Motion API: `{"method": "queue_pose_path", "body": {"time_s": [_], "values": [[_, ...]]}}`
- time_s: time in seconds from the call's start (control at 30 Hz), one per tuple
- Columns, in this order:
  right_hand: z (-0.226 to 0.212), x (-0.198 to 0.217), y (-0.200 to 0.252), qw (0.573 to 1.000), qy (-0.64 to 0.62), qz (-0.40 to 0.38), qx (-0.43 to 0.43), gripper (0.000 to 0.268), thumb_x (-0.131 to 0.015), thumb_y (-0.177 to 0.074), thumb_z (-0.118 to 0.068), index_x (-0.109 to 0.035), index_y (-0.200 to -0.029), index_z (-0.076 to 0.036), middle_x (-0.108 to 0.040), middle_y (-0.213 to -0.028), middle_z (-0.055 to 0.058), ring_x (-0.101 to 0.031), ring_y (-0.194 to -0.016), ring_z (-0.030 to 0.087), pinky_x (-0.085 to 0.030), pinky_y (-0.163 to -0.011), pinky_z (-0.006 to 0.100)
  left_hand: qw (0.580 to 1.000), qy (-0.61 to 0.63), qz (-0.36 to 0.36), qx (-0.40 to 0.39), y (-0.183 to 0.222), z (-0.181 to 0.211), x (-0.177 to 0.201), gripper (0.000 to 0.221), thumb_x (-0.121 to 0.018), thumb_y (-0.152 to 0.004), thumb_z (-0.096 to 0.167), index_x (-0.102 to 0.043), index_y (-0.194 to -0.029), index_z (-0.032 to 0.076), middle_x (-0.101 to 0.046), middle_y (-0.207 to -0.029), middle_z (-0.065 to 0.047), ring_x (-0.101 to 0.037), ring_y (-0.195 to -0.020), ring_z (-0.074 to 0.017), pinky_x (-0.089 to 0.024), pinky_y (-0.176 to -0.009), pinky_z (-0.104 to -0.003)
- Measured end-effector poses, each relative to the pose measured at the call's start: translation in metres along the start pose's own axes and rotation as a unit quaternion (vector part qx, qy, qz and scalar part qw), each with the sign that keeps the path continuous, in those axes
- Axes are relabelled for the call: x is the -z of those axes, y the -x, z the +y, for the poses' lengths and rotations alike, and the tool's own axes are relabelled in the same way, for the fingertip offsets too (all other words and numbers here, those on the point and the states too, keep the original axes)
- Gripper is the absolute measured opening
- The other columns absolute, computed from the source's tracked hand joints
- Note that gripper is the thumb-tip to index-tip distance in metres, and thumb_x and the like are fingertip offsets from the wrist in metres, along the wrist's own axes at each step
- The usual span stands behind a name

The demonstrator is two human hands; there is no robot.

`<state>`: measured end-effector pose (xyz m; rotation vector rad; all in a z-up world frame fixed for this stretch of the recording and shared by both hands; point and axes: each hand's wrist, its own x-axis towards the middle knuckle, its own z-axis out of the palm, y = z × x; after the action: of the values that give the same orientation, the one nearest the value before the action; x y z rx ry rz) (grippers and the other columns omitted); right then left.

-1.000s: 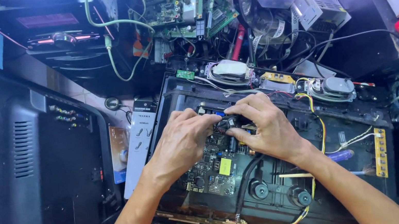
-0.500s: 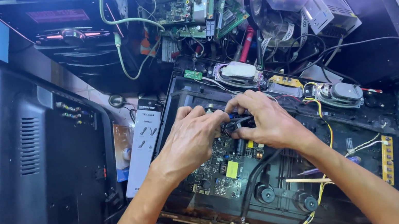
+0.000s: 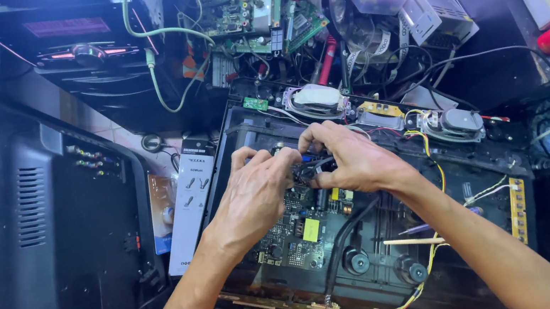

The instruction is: Repairing the internal components of a television by connecting cables and using a screwdriver

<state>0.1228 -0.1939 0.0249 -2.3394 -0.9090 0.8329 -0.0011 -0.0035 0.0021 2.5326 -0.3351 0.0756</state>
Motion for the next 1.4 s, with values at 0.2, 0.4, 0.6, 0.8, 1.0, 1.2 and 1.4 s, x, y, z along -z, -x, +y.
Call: {"method": "queue_pose_path", "body": {"time_s": [0.2,0.4,0.6,0.8,1.0,1.2,1.4], "values": [[0.004,-0.002,-0.006,1.0,0.008,-0.007,-0.005,0.055,-0.088,-0.068,-0.029,-0.057,-0.114,-0.025,-0.057,-0.103,0.003,-0.062,-0.103,0.03,-0.05,-0.088,0.049,0.997,0.066,0.02,0.023,-0.003,-0.005,-0.001,0.023,-0.065,-0.091,0.01,-0.055,-0.107,0.022,-0.071,-0.082,0.006,-0.066,-0.088,-0.0181,-0.038,-0.099,-0.039],[0.004,0.0,-0.007,0.999,-0.027,-0.019,-0.015,0.055,-0.086,-0.07,-0.027,-0.058,-0.117,-0.022,-0.057,-0.106,0.006,-0.061,-0.103,0.031,-0.05,-0.088,0.049,0.988,0.086,0.078,0.1,-0.002,0.011,0.018,0.011,-0.075,-0.087,0.018,-0.068,-0.095,0.014,-0.051,-0.138,-0.011,-0.041,-0.132,-0.0386,-0.04,-0.105,-0.053],[0.006,-0.001,-0.008,0.999,-0.024,-0.023,-0.022,0.058,-0.086,-0.069,-0.029,-0.058,-0.119,-0.022,-0.058,-0.109,0.007,-0.063,-0.106,0.031,-0.05,-0.09,0.049,0.958,0.161,0.024,0.234,-0.002,0.025,0.028,0.013,-0.07,-0.085,0.013,-0.075,-0.092,0.004,-0.027,-0.16,-0.028,-0.02,-0.151,-0.0514,-0.023,-0.116,-0.069],[0.003,-0.001,-0.011,0.998,-0.024,-0.027,-0.042,0.059,-0.085,-0.068,-0.03,-0.059,-0.121,-0.024,-0.059,-0.112,0.006,-0.063,-0.111,0.03,-0.05,-0.094,0.047,0.951,0.152,-0.009,0.271,-0.007,0.004,0.01,0.015,-0.072,-0.082,0.028,-0.08,-0.088,0.018,-0.03,-0.163,-0.017,-0.022,-0.152,-0.0446,-0.025,-0.118,-0.062],[0.008,-0.002,-0.011,0.998,-0.013,-0.024,-0.054,0.06,-0.086,-0.067,-0.032,-0.06,-0.12,-0.027,-0.059,-0.111,0.004,-0.064,-0.11,0.027,-0.05,-0.092,0.046,0.949,0.149,-0.01,0.276,-0.007,0.003,0.008,0.017,-0.073,-0.08,0.031,-0.082,-0.088,0.02,-0.03,-0.163,-0.016,-0.023,-0.152,-0.0442,-0.026,-0.118,-0.06],[0.005,-0.001,-0.011,0.997,-0.019,-0.031,-0.061,0.059,-0.085,-0.067,-0.032,-0.06,-0.12,-0.025,-0.06,-0.11,0.004,-0.064,-0.11,0.027,-0.049,-0.093,0.044,0.949,0.143,-0.02,0.28,-0.011,-0.001,0.009,0.017,-0.072,-0.077,0.032,-0.083,-0.085,0.022,-0.032,-0.161,-0.014,-0.026,-0.15,-0.0436,-0.03,-0.116,-0.057],[0.004,-0.001,-0.013,0.997,-0.023,-0.036,-0.063,0.059,-0.085,-0.066,-0.032,-0.061,-0.119,-0.023,-0.06,-0.108,0.004,-0.064,-0.107,0.026,-0.049,-0.092,0.044,0.949,0.13,-0.018,0.285,-0.012,-0.003,0.009,0.014,-0.072,-0.074,0.032,-0.083,-0.081,0.026,-0.035,-0.159,-0.011,-0.028,-0.148,-0.0414,-0.033,-0.114,-0.054]]}}
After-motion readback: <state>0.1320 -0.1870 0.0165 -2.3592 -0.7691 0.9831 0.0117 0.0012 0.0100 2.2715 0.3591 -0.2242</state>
